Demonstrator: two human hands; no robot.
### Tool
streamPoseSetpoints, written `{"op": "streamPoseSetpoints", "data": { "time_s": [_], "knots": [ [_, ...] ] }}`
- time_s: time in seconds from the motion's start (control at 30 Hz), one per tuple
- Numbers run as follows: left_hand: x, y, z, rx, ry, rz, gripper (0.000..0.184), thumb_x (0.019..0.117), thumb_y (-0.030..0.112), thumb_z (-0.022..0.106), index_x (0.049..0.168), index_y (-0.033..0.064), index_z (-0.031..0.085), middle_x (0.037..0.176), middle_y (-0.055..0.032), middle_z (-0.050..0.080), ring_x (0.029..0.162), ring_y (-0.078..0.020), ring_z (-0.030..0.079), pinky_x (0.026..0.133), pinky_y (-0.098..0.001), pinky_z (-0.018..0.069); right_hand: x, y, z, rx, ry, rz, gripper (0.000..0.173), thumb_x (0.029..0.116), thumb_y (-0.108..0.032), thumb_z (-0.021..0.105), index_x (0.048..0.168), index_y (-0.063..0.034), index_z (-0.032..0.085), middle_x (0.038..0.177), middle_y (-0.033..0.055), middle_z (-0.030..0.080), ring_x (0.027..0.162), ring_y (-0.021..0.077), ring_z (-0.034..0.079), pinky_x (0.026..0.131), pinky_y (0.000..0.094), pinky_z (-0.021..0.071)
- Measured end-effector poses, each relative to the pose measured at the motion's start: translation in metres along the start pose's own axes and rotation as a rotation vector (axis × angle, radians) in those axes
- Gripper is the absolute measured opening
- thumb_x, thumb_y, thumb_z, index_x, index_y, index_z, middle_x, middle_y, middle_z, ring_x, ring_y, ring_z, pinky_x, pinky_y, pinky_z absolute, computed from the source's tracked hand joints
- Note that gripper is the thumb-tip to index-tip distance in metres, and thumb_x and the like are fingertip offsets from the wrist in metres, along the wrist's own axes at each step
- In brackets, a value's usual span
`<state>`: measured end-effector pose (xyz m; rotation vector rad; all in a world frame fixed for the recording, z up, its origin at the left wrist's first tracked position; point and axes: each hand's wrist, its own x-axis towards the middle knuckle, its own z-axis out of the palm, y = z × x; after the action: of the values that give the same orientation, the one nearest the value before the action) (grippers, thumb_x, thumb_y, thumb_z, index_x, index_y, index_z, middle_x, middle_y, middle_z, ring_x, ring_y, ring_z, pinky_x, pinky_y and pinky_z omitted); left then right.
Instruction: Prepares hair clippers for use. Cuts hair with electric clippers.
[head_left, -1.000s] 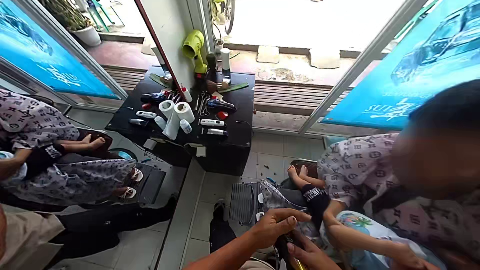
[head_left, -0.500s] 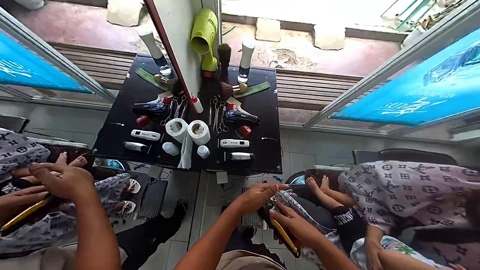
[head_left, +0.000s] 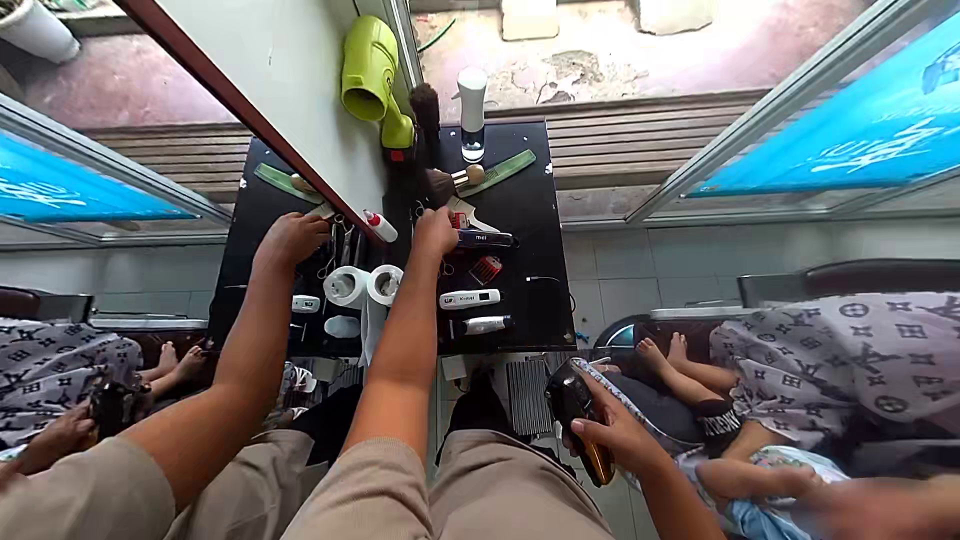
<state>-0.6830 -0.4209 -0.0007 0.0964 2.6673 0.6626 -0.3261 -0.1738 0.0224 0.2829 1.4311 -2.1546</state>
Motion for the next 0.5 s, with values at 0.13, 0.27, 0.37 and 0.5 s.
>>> {"op": "streamPoseSetpoints", "data": {
  "time_s": [0.13,0.27,0.37,0.5],
  "knots": [
    [0.021,-0.002,-0.018,0.058,-0.020,-0.066,0.044,0.0906,0.016,0.071,0.134,0.0111,0.065,0.136,-0.0281,0.057,0.126,-0.0457,0.056,0.102,-0.0646,0.0464,0.001,0.008,0.003,0.097,0.133,-0.041,0.078,0.0770,-0.038,0.086,0.138,-0.0122,0.045,0.095,0.0054,0.071,0.069,0.0189,0.071,0.062,0.0362,0.0631],
    [0.036,-0.008,-0.016,0.089,-0.101,-0.099,0.046,0.0938,0.029,0.072,0.132,0.0048,0.064,0.128,-0.0252,0.065,0.124,-0.0442,0.060,0.103,-0.0664,0.0453,0.000,0.016,0.007,0.126,0.214,-0.075,0.078,0.0771,-0.043,0.086,0.137,-0.0121,0.047,0.094,0.0039,0.072,0.070,0.0176,0.071,0.064,0.0357,0.0631],
    [0.034,-0.005,-0.012,0.138,-0.155,-0.134,0.061,0.0880,0.043,0.079,0.134,0.0051,0.063,0.134,-0.0296,0.059,0.126,-0.0468,0.057,0.102,-0.0682,0.0447,-0.005,0.020,0.007,0.141,0.242,-0.111,0.075,0.0791,-0.042,0.085,0.137,-0.0130,0.047,0.095,0.0037,0.072,0.071,0.0173,0.071,0.063,0.0355,0.0632],
    [-0.024,0.022,0.007,0.051,-0.093,-0.027,0.059,0.0842,0.036,0.083,0.126,0.0002,0.064,0.127,-0.0335,0.058,0.117,-0.0508,0.059,0.095,-0.0684,0.0482,-0.017,0.024,0.009,0.147,0.282,-0.161,0.071,0.0800,-0.043,0.084,0.135,-0.0143,0.050,0.096,0.0036,0.072,0.071,0.0167,0.071,0.064,0.0351,0.0632]
  ]
}}
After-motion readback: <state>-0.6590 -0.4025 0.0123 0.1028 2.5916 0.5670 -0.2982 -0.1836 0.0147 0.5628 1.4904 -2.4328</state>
